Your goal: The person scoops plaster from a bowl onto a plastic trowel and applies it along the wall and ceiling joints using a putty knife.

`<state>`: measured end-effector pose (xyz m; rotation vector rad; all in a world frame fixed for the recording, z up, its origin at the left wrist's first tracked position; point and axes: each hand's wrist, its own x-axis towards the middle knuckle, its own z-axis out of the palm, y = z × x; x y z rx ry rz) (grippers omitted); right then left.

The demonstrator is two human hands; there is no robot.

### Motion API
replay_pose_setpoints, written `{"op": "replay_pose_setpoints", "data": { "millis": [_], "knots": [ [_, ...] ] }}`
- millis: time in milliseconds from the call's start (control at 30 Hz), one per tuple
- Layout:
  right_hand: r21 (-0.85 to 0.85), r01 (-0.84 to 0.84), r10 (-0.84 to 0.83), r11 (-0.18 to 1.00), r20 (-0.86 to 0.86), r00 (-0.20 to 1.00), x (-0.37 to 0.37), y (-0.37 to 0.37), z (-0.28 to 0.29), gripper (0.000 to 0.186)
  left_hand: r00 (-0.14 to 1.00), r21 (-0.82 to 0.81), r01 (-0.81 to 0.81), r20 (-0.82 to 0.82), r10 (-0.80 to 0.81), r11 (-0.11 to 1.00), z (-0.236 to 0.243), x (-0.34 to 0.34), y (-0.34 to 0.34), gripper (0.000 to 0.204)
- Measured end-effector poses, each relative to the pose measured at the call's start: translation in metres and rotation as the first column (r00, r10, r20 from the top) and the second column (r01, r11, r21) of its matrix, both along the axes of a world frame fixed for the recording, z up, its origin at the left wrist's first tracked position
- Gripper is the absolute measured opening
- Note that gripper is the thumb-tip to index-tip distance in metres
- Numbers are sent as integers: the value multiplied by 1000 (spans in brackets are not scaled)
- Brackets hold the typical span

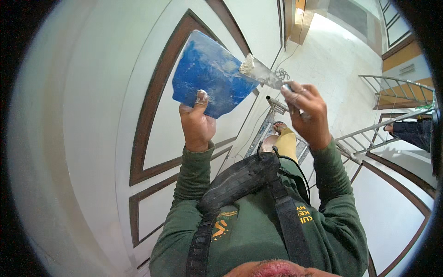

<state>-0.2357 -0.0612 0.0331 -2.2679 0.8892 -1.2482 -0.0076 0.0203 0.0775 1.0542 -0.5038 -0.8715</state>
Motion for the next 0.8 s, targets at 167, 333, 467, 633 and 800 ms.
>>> {"op": "replay_pose_setpoints", "data": {
  "millis": [167, 333, 467, 633, 800],
  "knots": [
    [-55, 7, -4, 998, 56, 998, 29, -3, 17, 36, 721, 98, 33, 687, -92, 995, -33, 19, 15, 12],
    [12, 30, -31, 999, 164, 986, 19, -13, 26, 31, 971, 63, 3, 239, -18, 998, -15, 25, 14, 16],
    [5, -48, 47, 999, 43, 998, -5, 10, -11, 34, 955, 64, 18, 296, -37, 998, -6, 14, 6, 24],
    [28, -51, 38, 998, 335, 941, 24, -2, 36, 38, 817, 258, 70, 540, -204, 964, -20, 21, 22, 35],
    [68, 54, -78, 996, 435, 897, 26, -18, -10, 41, 879, -142, 341, -302, -369, 929, 7, -11, -7, 56]
  ]
}}
